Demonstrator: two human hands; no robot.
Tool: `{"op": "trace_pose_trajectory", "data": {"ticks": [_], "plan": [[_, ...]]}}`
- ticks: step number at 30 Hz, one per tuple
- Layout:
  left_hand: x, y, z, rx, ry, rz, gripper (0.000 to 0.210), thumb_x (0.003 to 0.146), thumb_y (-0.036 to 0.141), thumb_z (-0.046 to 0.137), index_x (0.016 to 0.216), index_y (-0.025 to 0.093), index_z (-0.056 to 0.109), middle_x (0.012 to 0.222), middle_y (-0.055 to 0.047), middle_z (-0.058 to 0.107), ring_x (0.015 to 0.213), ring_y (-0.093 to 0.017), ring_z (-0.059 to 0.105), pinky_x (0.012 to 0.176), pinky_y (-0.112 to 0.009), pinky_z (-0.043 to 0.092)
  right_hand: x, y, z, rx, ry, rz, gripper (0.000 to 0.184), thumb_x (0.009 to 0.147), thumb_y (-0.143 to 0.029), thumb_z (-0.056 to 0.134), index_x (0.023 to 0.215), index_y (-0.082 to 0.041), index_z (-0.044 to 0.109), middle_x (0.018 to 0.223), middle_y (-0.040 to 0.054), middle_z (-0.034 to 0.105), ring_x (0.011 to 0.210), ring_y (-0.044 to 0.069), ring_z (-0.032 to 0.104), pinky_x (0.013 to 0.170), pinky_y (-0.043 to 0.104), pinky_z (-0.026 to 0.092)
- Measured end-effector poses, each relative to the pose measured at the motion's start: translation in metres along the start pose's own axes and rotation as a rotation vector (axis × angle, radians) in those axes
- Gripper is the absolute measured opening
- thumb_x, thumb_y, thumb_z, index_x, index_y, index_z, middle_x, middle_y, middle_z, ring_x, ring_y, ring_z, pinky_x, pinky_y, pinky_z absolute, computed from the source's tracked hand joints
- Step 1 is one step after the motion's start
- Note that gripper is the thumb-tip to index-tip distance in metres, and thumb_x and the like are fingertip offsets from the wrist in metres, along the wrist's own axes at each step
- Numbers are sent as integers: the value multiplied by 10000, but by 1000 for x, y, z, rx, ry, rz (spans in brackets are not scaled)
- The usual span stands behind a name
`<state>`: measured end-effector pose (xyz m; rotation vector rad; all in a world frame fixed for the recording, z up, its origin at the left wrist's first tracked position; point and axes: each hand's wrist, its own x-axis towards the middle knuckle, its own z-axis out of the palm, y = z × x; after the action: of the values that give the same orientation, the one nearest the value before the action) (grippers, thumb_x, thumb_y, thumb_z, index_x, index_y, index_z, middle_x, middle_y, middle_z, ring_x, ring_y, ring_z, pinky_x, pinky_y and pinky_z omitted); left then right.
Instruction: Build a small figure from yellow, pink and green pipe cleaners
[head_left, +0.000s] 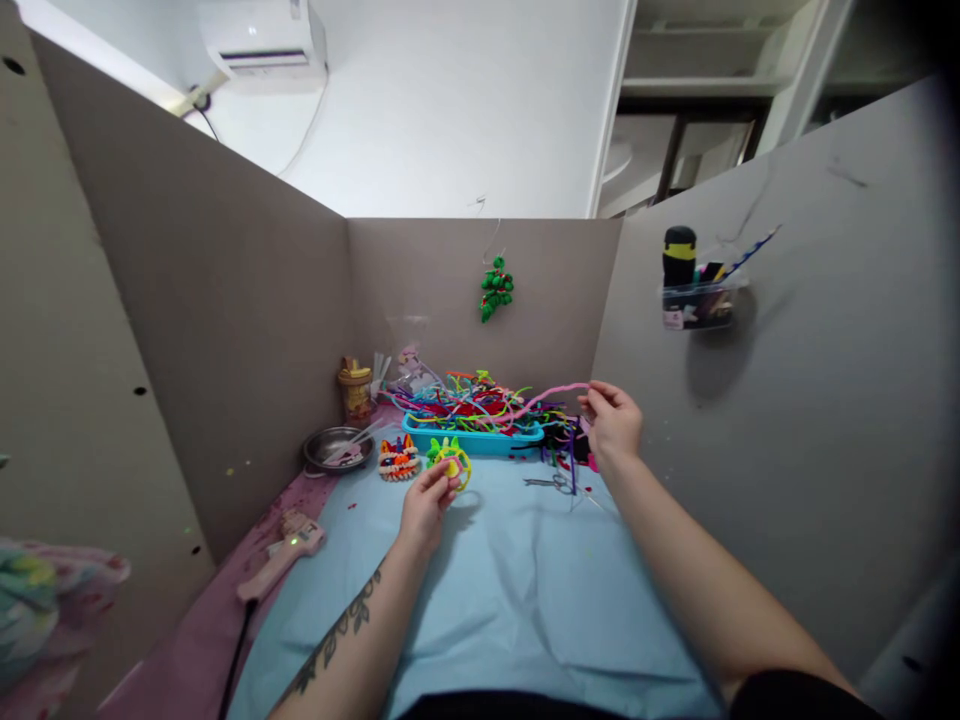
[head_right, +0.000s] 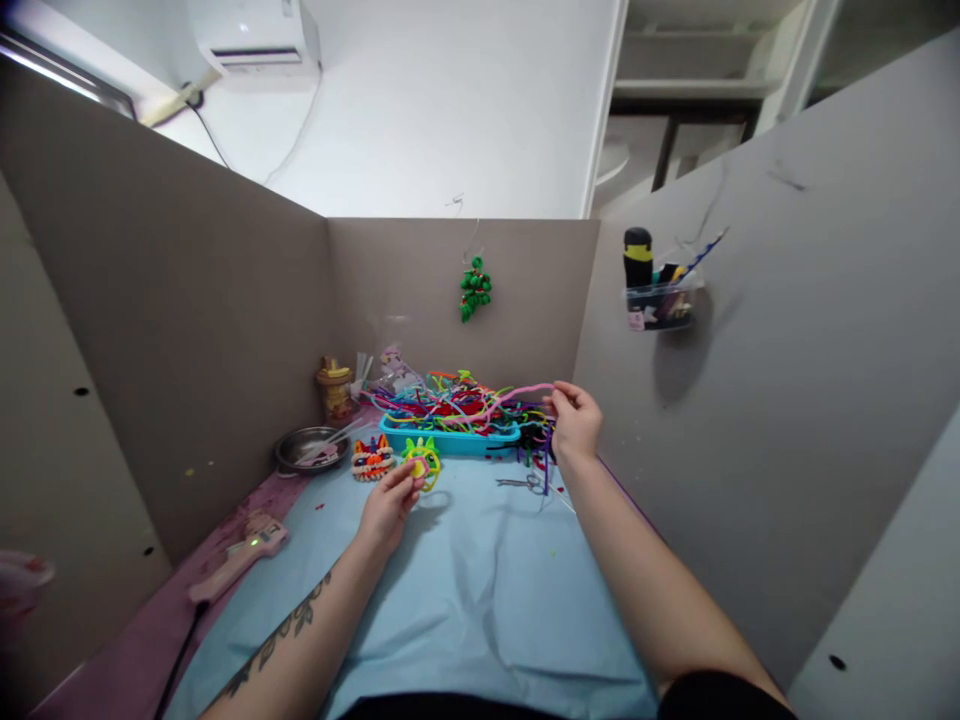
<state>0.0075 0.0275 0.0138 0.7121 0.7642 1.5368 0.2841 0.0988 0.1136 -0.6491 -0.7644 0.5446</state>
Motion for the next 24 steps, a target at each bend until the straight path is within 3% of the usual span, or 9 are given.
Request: {"op": "trace_pose_trajectory", "data": {"ticks": [4, 7, 12, 18, 24], "plan": [[-7, 4, 3, -58, -177, -15, 472, 658, 249, 722, 1107, 175, 595, 1105, -118, 619, 941, -197, 618, 733, -252, 481, -44, -2, 12, -81, -137, 38, 239, 614, -247, 690, 826, -145, 647, 616, -16, 621, 541, 94, 582, 528, 212, 466], [-12, 5, 6, -44, -254, -55, 500, 683, 328, 699, 1149, 197, 574, 1246, -136, 526, 991, -239, 602, 756, -302, 485, -67, 5, 14, -130, -191, 56, 235, 633, -272, 687, 830, -149, 655, 611, -12, 624, 550, 101, 579, 538, 219, 462], [-9, -1, 6, 114, -197, -36, 594, 568, 223, 779, 1130, 202, 587, 1279, -126, 504, 918, -217, 629, 729, -269, 467, -81, 16, 14, -102, -162, 138, 243, 614, -280, 690, 816, -148, 654, 652, -7, 626, 563, 106, 578, 526, 222, 460], [0, -6, 0, 190, -59, 73, 560, 545, 240, 777, 1079, 186, 617, 1127, -123, 615, 855, -195, 630, 705, -270, 463, -86, 14, 14, -80, -137, 170, 249, 589, -279, 705, 793, -147, 653, 660, -6, 625, 564, 104, 580, 520, 213, 463], [-2, -6, 0, 225, -18, 125, 479, 550, 228, 774, 1007, 154, 653, 1070, -134, 637, 730, -150, 631, 674, -261, 476, -92, 9, 13, -75, -133, 165, 254, 593, -283, 701, 804, -151, 648, 664, -8, 625, 557, 107, 575, 539, 233, 478]]}}
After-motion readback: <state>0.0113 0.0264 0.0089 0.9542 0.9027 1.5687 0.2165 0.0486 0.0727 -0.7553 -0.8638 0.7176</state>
